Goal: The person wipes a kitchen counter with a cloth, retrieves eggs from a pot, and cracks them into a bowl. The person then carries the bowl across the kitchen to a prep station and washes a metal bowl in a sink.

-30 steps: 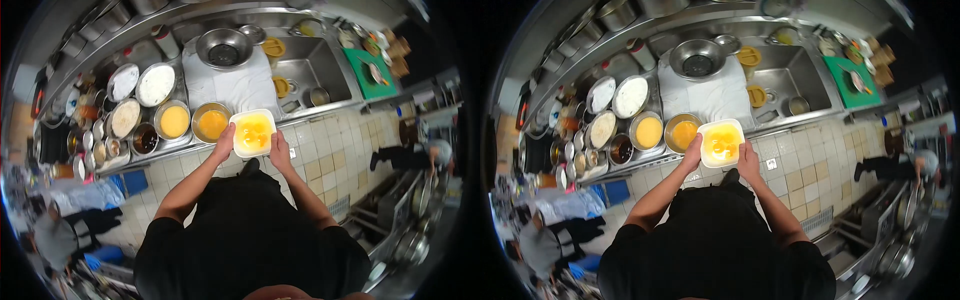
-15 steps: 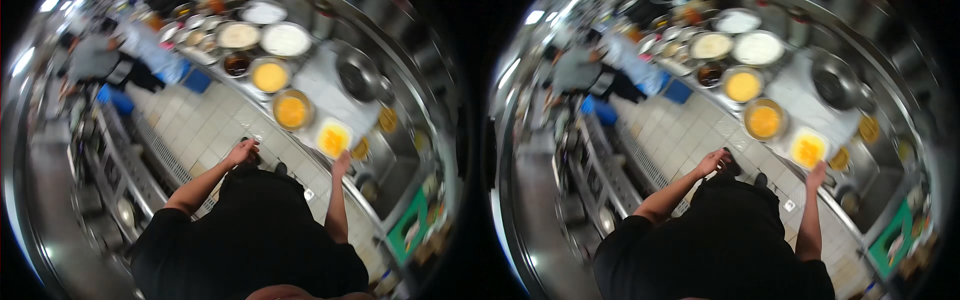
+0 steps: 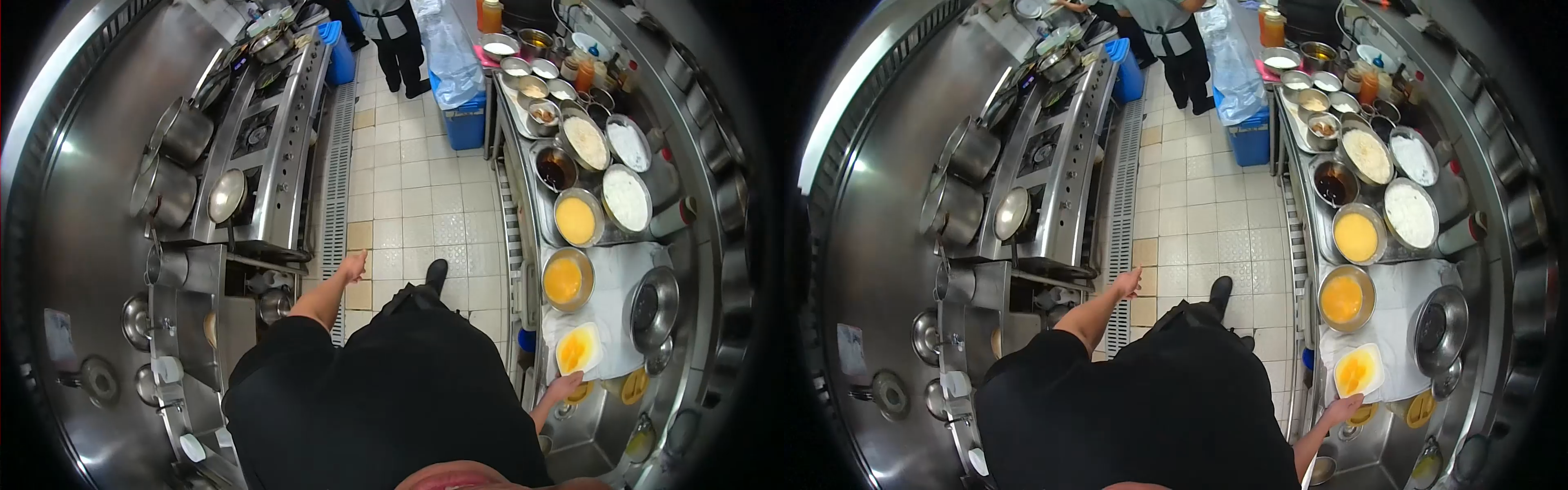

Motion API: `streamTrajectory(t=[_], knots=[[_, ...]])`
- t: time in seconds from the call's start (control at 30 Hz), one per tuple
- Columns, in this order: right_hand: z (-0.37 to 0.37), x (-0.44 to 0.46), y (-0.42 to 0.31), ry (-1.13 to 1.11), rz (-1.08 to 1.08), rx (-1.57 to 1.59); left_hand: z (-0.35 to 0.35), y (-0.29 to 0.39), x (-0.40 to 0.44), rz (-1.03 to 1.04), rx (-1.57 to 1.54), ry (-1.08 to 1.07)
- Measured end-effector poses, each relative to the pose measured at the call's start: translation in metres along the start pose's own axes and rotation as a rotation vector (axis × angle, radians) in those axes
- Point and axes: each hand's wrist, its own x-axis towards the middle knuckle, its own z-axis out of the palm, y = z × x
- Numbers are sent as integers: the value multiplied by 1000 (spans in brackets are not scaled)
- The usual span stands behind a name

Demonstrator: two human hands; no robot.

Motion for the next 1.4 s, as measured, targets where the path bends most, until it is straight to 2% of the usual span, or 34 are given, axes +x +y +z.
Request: streamTrajectory(t=[0.03, 0.13, 0.23, 0.27, 0.33, 0.37, 0.4, 0.43, 0.47, 0.53, 0.57, 0.6, 0.63, 0.7, 0.73, 0.77, 0.8, 0.83, 0.87, 0.97, 1.0, 1.07, 1.1, 1.13, 1.17, 1.27, 1.33, 1.4], knots=[[-4, 0, -3, -53, -32, -59, 5, -4, -2, 3, -34, -28], [-8, -1, -11, -35, 56, -176, 13, -6, 4, -14, -15, -147], [-8, -20, -42, 127, -30, -270, 14, 9, 23, -7, -3, -241], [-26, 5, -13, 160, -305, -527, 11, 16, 32, 8, -21, -241], [-63, 63, 56, 537, -831, -1166, -2, 26, 45, 31, -48, -237], [-57, 35, -1, 506, -505, -904, -11, 33, 55, 49, -46, -235], [-42, -17, -92, 538, -193, -648, -21, 41, 66, 71, -44, -232], [-32, -27, -124, 636, -197, -499, -32, 48, 74, 90, -42, -230], [-22, -37, -157, 734, -218, -346, -43, 52, 83, 103, -37, -212], [3, -40, -204, 836, -655, -249, -63, 61, 103, 135, -33, -179], [27, -51, -239, 807, -923, -195, -72, 64, 119, 142, 2, -184], [56, -66, -273, 768, -1188, -143, -80, 62, 138, 146, 39, -190], [88, -83, -294, 543, -1108, 80, -87, 60, 151, 148, 79, -196], [156, -102, -309, 158, -1067, 306, -102, 62, 164, 244, 212, -196], [206, -147, -332, 64, -1309, 292, -114, 69, 172, 296, 280, -191], [244, -166, -329, -139, -1236, 181, -124, 79, 173, 300, 397, -219], [282, -185, -325, -323, -1151, 53, -134, 87, 177, 437, 556, -248], [310, -206, -331, -576, -942, -365, -142, 93, 184, 576, 714, -274], [343, -235, -333, -611, -934, -571, -149, 100, 193, 715, 871, -300], [418, -220, -230, -765, -916, -859, -170, 129, 211, 747, 947, -297], [425, -202, -181, -799, -895, -927, -172, 141, 211, 762, 974, -307], [406, -160, -79, -920, -879, -1195, -172, 161, 222, 721, 773, -245], [394, -126, -19, -1151, -1005, -1601, -165, 160, 239, 677, 640, -189], [367, -121, 11, -1306, -979, -1711, -160, 157, 252, 627, 506, -130], [337, -123, 23, -1389, -865, -1755, -155, 149, 252, 625, 355, -50], [276, -145, 25, -1390, -319, -1684, -124, 103, 253, 181, -322, -172], [261, -151, 19, -1359, -133, -1638, -109, 46, 251, 165, -214, -242], [261, -149, 17, -1340, -33, -1603, -104, -26, 270, 425, 405, -375]])
